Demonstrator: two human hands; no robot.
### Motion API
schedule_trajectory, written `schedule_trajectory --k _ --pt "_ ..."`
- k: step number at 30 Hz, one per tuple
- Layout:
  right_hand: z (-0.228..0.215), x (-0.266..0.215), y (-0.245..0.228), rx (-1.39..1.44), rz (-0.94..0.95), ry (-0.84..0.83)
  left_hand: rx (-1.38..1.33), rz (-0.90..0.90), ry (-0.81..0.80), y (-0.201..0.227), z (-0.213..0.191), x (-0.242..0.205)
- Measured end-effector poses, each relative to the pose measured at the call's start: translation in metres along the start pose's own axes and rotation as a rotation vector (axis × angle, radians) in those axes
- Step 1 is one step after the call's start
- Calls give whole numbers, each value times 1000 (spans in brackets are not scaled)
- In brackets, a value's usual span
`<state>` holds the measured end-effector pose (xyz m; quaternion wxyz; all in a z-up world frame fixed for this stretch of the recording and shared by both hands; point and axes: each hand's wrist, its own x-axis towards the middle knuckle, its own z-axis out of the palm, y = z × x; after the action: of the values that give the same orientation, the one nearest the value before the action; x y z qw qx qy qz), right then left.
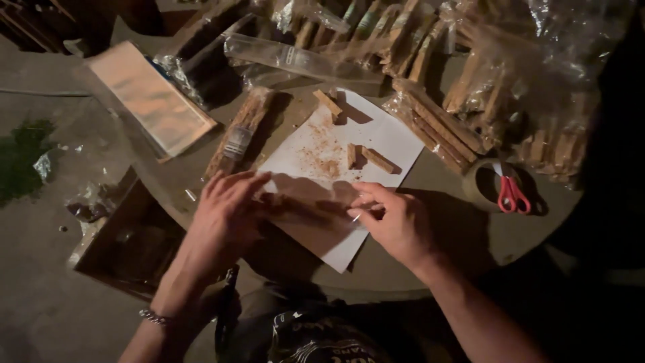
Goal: Packaging small wooden sticks into plastic bags and sealing them with tape.
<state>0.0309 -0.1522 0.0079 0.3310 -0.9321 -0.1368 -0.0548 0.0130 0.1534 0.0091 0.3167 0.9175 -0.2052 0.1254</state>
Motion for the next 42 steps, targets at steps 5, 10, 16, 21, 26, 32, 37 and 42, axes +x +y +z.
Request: schedule_trajectory --k 5,10,16,21,26,32,37,42 --pt "2 -1 0 31 -37 -18 -103 50 -38 5 16 10" --pt "2 -2 -9 23 -55 9 -108 49 -6 -7 27 8" --pt "0 -4 -12 65 -20 -9 -83 46 50 -5 25 8" --pt "1 -6 -11 93 19 -13 -43 97 58 -6 21 11" --pt "3 -7 -8 95 64 -15 49 161 87 -8 32 11" --pt "3 -7 -5 103 55 -30 10 183 63 -6 31 14" --pt "1 -8 -3 161 68 -16 -38 159 35 -4 21 14" --pt "-10 -6 -18 164 154 -120 16 57 32 -25 -1 -6"
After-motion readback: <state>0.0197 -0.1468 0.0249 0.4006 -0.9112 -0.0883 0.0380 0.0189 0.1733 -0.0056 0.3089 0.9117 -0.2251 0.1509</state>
